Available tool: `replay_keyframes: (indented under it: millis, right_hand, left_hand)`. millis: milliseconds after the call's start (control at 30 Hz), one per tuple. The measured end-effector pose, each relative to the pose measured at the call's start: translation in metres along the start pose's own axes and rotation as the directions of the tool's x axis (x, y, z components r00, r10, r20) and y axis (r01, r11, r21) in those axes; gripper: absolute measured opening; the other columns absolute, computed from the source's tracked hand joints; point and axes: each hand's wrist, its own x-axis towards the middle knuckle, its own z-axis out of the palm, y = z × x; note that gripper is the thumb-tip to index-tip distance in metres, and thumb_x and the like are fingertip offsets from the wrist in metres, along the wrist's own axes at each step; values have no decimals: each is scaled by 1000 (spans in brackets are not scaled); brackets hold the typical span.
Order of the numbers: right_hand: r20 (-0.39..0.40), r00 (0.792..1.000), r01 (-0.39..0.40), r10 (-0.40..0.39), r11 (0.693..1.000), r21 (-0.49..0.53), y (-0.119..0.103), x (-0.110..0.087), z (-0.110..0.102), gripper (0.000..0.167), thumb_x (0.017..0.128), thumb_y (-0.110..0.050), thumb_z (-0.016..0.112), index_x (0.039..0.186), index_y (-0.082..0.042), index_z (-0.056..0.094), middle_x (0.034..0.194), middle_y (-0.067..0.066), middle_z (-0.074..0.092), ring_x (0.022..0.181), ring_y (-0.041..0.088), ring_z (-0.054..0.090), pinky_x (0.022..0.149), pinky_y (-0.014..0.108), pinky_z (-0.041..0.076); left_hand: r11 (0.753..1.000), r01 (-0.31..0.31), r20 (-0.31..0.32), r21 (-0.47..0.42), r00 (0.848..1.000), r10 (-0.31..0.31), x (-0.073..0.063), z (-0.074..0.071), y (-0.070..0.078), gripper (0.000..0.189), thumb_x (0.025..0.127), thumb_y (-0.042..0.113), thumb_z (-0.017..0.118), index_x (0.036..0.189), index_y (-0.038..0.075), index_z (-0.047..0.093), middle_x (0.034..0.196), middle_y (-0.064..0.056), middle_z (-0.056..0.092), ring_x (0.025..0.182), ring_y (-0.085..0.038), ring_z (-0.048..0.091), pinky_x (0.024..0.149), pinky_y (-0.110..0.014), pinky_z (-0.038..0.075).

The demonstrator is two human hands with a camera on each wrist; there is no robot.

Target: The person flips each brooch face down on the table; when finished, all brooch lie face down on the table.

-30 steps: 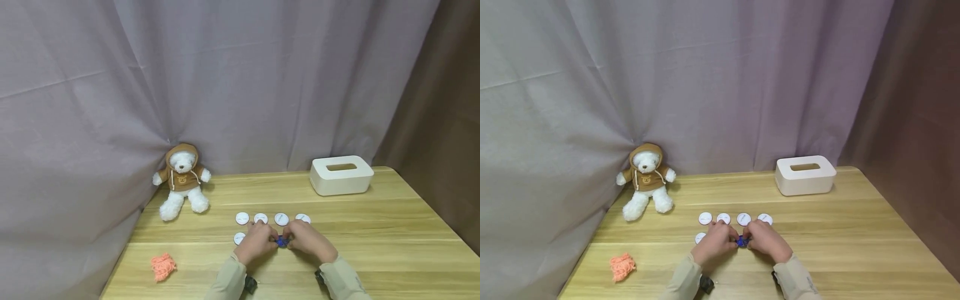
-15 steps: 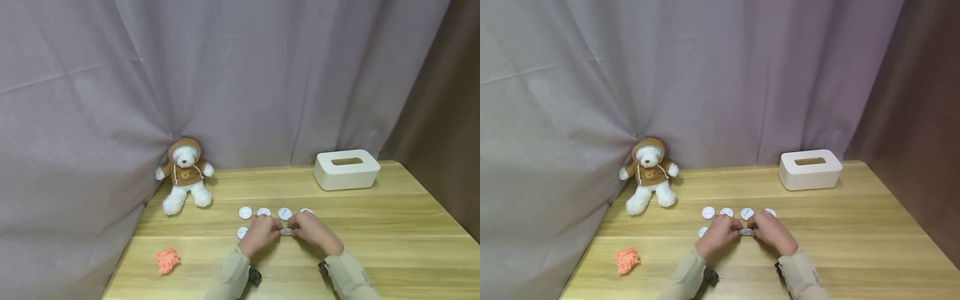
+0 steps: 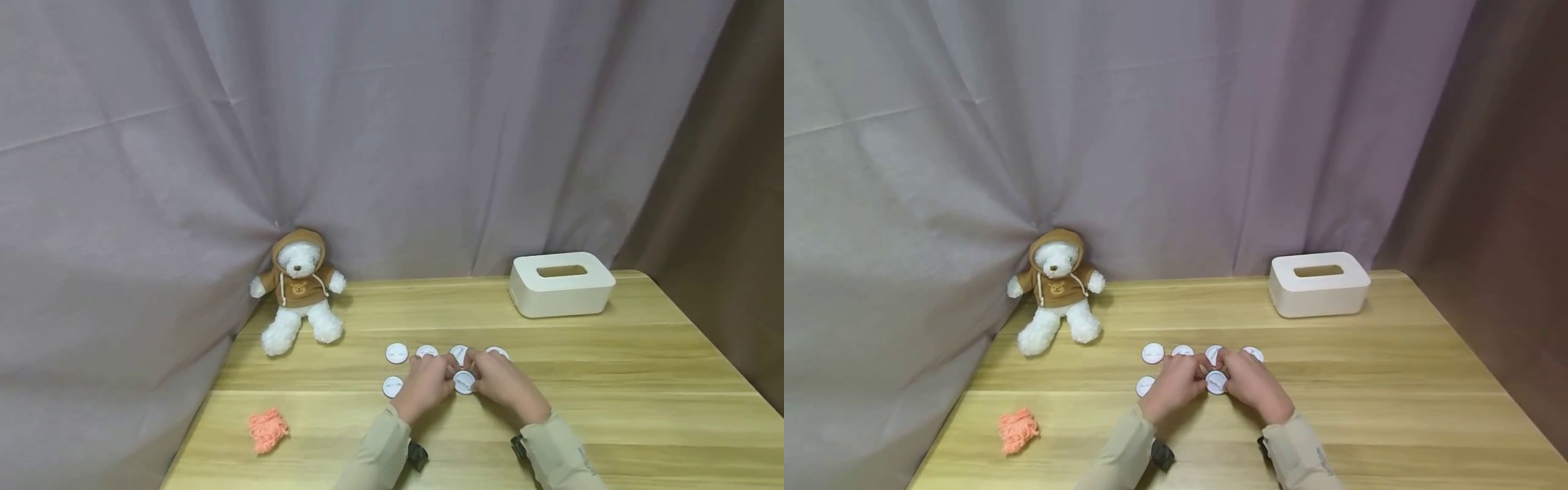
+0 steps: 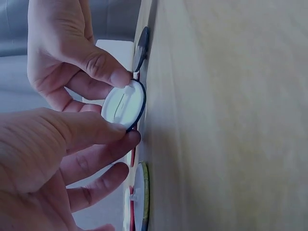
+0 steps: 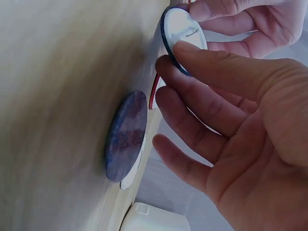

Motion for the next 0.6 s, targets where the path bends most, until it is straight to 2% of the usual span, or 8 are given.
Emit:
replay_keyframes:
  millis: [100,233,333,600]
  right_hand:
    - [12,1000,-1,1,1000,-11,1,0,2,31,63,8,73,80,-14,59,58,-16,46,58,6,42,58,28,38]
    - [32,999,-6,7,999,-31,2,1,2,30,63,8,74,78,-15,60,61,-15,47,59,7,42,58,29,37]
    - [40,999,-2,4,999,-48,3,2,2,30,64,7,75,75,-16,59,61,-14,46,60,8,41,58,29,37]
    - [40,999,20,-17,997,-76,1,1,4,27,64,7,74,71,-15,61,64,-12,48,63,10,43,60,31,39]
  left_hand:
    - [1000,16,18,7,1000,-16,0,2,-1,21,72,9,78,59,20,67,91,16,72,79,-10,63,79,-43,38]
    - [999,46,53,29,997,-48,2,5,-2,16,69,15,83,71,22,69,71,18,64,75,-9,58,79,-43,37]
    - [996,65,69,61,995,-69,3,6,-2,20,67,18,85,80,23,71,65,15,55,75,-12,55,78,-44,38]
    - [992,75,98,103,992,-85,1,5,1,19,66,24,86,79,22,72,77,7,55,78,-18,53,76,-48,38]
